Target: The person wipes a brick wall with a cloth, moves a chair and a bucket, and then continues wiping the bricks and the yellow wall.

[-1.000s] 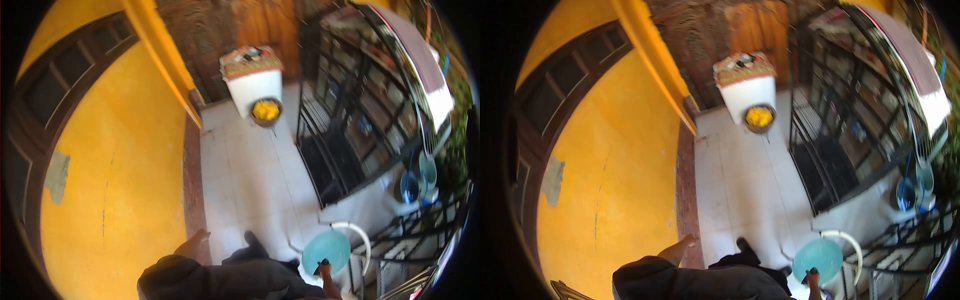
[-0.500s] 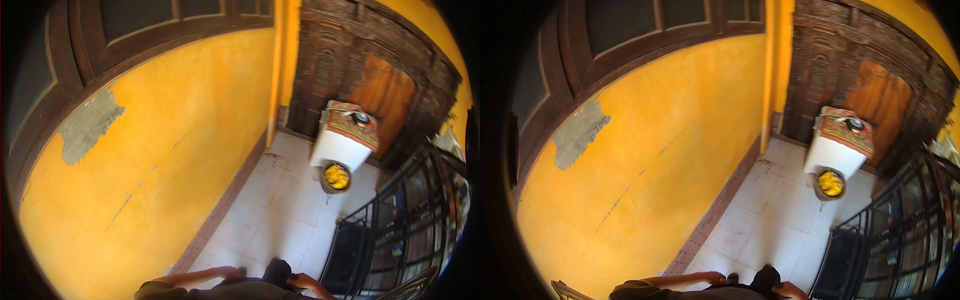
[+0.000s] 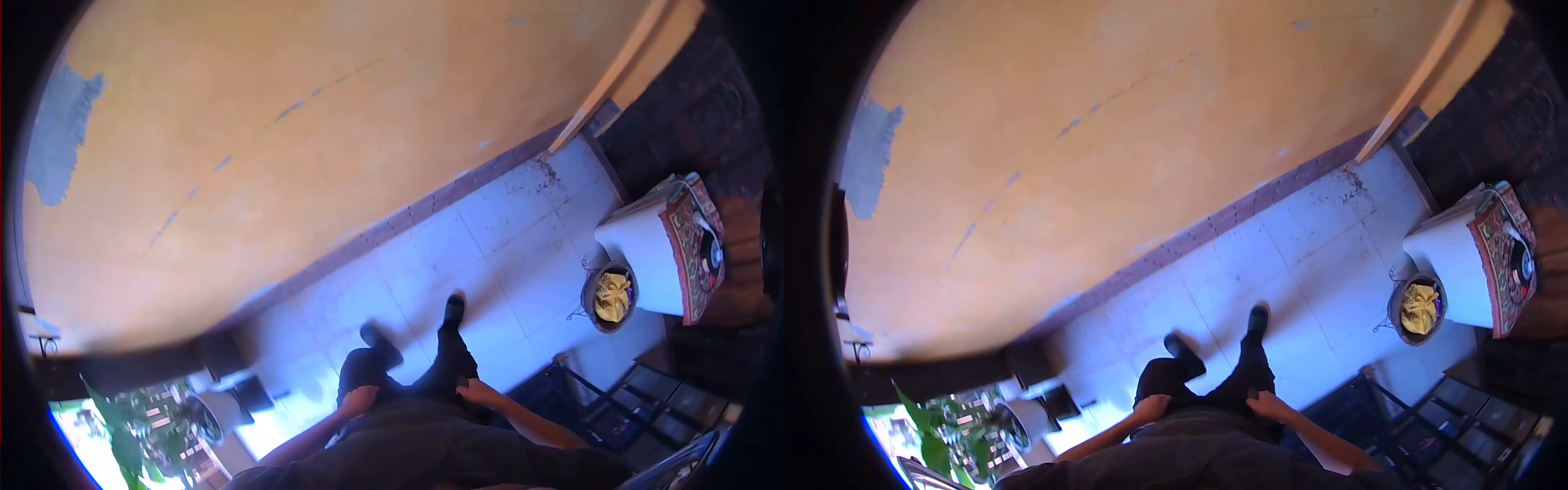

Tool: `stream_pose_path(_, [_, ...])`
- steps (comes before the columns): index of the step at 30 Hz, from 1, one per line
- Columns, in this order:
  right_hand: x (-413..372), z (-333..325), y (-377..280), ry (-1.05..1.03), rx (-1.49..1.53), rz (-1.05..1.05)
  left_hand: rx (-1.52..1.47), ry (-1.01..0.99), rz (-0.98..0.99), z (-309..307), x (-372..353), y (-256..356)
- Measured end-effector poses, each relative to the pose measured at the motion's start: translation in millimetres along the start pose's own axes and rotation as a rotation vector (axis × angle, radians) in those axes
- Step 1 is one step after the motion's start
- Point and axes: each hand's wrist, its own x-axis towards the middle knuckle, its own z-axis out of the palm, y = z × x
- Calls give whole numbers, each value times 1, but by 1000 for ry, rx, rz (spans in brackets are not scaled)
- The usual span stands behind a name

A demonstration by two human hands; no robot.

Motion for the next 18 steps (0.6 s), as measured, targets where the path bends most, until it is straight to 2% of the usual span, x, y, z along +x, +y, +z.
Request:
stream_pose_path(1, [-21,-13,-8,-28,-81,1,-97,-43,-39,-12,-25,16])
stream_pose_path(2, [-49,-24,-26,-49,-155,-19,-156,16,3,-5,-46,7])
stream_pose_path(3, [-58,-26,-38,-75,-218,-41,8,-92,32,-2,-57,4])
stream_pose_path(4, [-42,-24,-21,-172,-34,-16,-32,-103,-13,3,-68,8])
stream_pose_path(5, [-24,-23,-17,-253,-65,15,-72,-107,-50,9,-65,12])
stream_pose_path(8, [-1,-45,-45,-482,-193,90,-187,-136,14,59,-43,-13])
stream_pose_path(11, [41,-47,-38,-718,-323,96,-428,-375,-89,62,-36,-7])
stream_pose_path(12, [71,-52,-36,-696,-420,102,-565,-389,-77,87,-23,-26])
stream_pose_path(14, [153,-67,-38,-655,-618,100,-527,-439,-62,96,25,-44])
stream_pose_path(15, [190,-80,-47,-480,-480,-20,-502,-460,-49,92,56,-51])
stream_pose_path(16, [232,-85,-71,-248,-536,17,-488,-482,-117,76,94,-55])
stream_pose_path(17, [262,-96,-99,-55,-432,-14,-306,-219,-35,79,135,-69])
stream_pose_path(18, [308,-100,-107,83,-245,-95,-285,0,27,59,174,-64])
